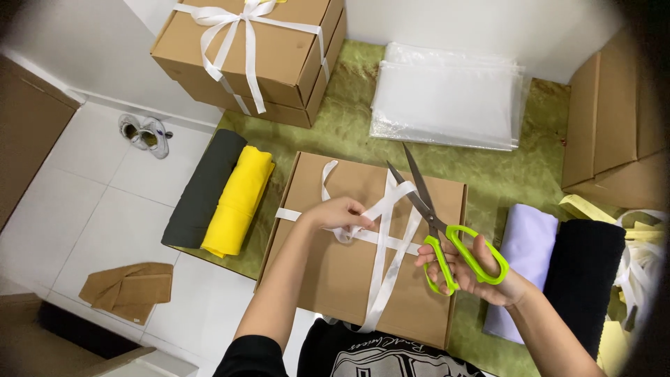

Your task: Pack an item into a cardboard box and tie a decorative ribbon around it.

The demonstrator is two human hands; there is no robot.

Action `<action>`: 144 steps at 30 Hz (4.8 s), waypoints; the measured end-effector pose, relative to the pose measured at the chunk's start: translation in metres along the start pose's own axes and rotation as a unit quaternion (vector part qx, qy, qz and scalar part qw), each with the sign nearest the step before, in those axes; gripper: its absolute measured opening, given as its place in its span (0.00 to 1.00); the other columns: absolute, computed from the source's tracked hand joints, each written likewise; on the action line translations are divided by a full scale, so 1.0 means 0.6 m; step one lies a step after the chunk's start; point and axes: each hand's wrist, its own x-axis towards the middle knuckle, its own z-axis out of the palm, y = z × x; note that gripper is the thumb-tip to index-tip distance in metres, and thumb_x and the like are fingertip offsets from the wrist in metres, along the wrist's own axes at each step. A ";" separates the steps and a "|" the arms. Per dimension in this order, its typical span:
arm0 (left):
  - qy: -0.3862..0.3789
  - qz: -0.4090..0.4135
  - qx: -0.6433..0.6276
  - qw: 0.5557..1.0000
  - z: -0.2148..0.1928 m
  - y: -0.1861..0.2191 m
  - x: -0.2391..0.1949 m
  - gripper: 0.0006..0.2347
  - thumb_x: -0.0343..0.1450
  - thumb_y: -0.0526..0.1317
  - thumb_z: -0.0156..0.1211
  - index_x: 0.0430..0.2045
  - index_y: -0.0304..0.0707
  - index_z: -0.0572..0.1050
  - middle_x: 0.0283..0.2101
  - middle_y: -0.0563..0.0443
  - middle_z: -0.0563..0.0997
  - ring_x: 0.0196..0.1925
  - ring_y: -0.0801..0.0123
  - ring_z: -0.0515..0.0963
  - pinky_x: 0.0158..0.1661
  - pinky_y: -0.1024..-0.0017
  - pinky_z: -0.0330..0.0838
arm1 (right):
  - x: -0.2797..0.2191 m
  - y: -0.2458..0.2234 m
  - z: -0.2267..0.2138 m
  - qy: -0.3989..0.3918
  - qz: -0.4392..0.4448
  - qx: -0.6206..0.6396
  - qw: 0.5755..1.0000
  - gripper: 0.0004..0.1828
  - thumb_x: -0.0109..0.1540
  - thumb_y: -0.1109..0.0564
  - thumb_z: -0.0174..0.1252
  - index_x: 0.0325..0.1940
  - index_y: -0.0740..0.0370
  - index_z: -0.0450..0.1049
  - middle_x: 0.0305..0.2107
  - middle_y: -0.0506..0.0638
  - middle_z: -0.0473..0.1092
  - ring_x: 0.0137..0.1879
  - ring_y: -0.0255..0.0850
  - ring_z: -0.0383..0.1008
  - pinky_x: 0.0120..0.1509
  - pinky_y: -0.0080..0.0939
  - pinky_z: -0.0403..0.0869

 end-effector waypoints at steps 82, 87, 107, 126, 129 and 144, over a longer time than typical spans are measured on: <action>0.236 0.346 0.384 0.823 0.251 -0.136 -0.124 0.07 0.66 0.50 0.72 0.29 0.65 0.78 0.60 0.65 0.71 0.73 0.63 0.65 0.64 0.52 0.66 | 0.140 -0.015 0.042 0.088 0.008 0.021 0.996 0.62 0.61 0.08 0.43 0.64 0.70 0.72 0.55 0.60 0.77 0.49 0.46 0.71 0.46 0.46 0.72; 0.186 0.281 0.335 0.880 0.221 -0.102 -0.143 0.15 0.62 0.50 0.69 0.42 0.70 0.79 0.65 0.64 0.70 0.74 0.56 0.65 0.65 0.47 0.66 | 0.137 -0.015 0.053 0.093 0.003 0.010 0.996 0.63 0.61 0.07 0.44 0.64 0.71 0.72 0.55 0.60 0.77 0.49 0.46 0.71 0.47 0.47 0.72; 0.322 0.193 -0.118 0.919 0.047 0.088 0.059 0.29 0.79 0.60 0.52 0.67 0.35 0.69 0.66 0.29 0.75 0.73 0.41 0.70 0.72 0.49 0.63 | 0.081 -0.047 0.016 0.054 0.000 0.018 0.998 0.63 0.59 0.10 0.47 0.65 0.73 0.69 0.54 0.63 0.76 0.47 0.51 0.71 0.42 0.51 0.71; 0.119 0.093 -0.351 0.924 0.049 0.040 0.120 0.17 0.73 0.49 0.72 0.47 0.36 0.80 0.20 0.72 0.58 0.19 0.94 0.56 0.19 0.94 0.48 | 0.114 -0.069 -0.054 -0.053 0.045 0.050 0.996 0.68 0.56 0.07 0.42 0.69 0.73 0.65 0.60 0.61 0.72 0.50 0.50 0.67 0.45 0.50 0.72; 0.105 0.093 -0.374 0.917 0.044 0.054 0.105 0.21 0.74 0.62 0.66 0.40 0.43 0.78 0.19 0.72 0.53 0.17 0.94 0.51 0.17 0.92 0.45 | 0.117 -0.067 -0.049 -0.054 0.044 0.065 0.996 0.68 0.56 0.07 0.41 0.69 0.73 0.65 0.60 0.62 0.72 0.50 0.50 0.67 0.45 0.51 0.71; 0.136 0.124 -0.404 0.896 0.067 0.040 0.116 0.11 0.74 0.43 0.72 0.42 0.35 0.80 0.17 0.70 0.56 0.13 0.93 0.52 0.14 0.89 0.45 | 0.114 -0.078 -0.031 -0.020 0.035 0.086 0.995 0.66 0.53 0.03 0.42 0.55 0.71 0.64 0.42 0.60 0.65 0.34 0.44 0.64 0.29 0.45 0.67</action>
